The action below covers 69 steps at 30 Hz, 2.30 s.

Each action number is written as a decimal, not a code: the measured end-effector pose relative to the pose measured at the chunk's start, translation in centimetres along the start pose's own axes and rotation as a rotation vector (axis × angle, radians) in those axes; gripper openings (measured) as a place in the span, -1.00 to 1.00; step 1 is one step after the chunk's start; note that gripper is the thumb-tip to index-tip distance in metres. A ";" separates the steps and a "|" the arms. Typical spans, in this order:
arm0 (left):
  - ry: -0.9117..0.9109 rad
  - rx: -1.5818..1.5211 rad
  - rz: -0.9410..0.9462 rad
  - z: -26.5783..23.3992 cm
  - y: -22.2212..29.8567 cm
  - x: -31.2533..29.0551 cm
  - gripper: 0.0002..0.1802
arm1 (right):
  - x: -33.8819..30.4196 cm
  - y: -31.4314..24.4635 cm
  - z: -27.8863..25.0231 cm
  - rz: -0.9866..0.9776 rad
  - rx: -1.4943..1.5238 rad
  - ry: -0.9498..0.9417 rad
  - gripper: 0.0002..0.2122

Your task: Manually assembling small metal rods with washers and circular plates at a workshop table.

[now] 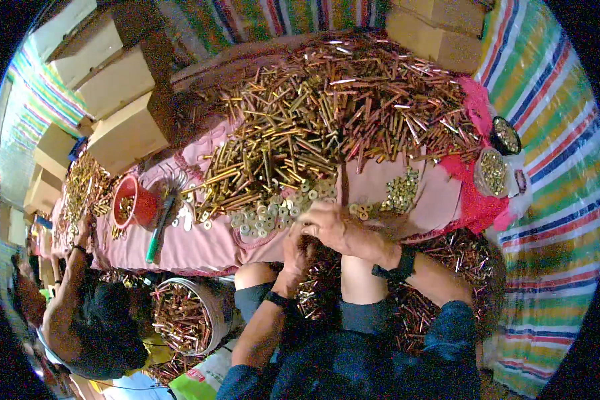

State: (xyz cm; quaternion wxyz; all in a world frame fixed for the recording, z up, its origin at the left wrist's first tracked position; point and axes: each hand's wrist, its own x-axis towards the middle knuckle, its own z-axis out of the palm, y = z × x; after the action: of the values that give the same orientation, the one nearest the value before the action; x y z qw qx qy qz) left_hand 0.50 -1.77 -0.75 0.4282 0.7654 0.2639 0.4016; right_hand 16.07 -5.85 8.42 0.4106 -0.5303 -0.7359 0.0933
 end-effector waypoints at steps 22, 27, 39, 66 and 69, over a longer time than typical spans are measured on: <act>-0.085 0.138 -0.011 -1.3 -1.0 -0.5 -0.75 | -0.3 -0.9 -0.8 0.117 -0.012 -0.269 -0.69; -0.183 0.045 -0.052 -2.7 1.0 0.5 -0.72 | 2.4 -0.2 -1.1 0.536 0.111 -0.181 -0.76; -0.327 -0.389 -0.483 -3.7 2.9 0.4 -0.67 | 4.6 7.7 3.2 0.375 -0.239 0.013 -0.73; 0.083 -0.043 -0.134 -0.1 1.1 1.3 -0.83 | 0.3 9.0 2.4 0.563 0.187 -0.077 -0.84; 0.081 0.058 -0.072 -0.6 1.3 1.3 -0.82 | 0.3 8.3 2.5 0.449 0.086 -0.046 -0.83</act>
State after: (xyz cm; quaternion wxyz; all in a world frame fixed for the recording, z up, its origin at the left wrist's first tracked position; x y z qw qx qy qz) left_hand 0.76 -1.20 1.09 0.4088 0.7506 0.3201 0.4087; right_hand 20.13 -1.41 2.25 0.3850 -0.6603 -0.6040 0.2257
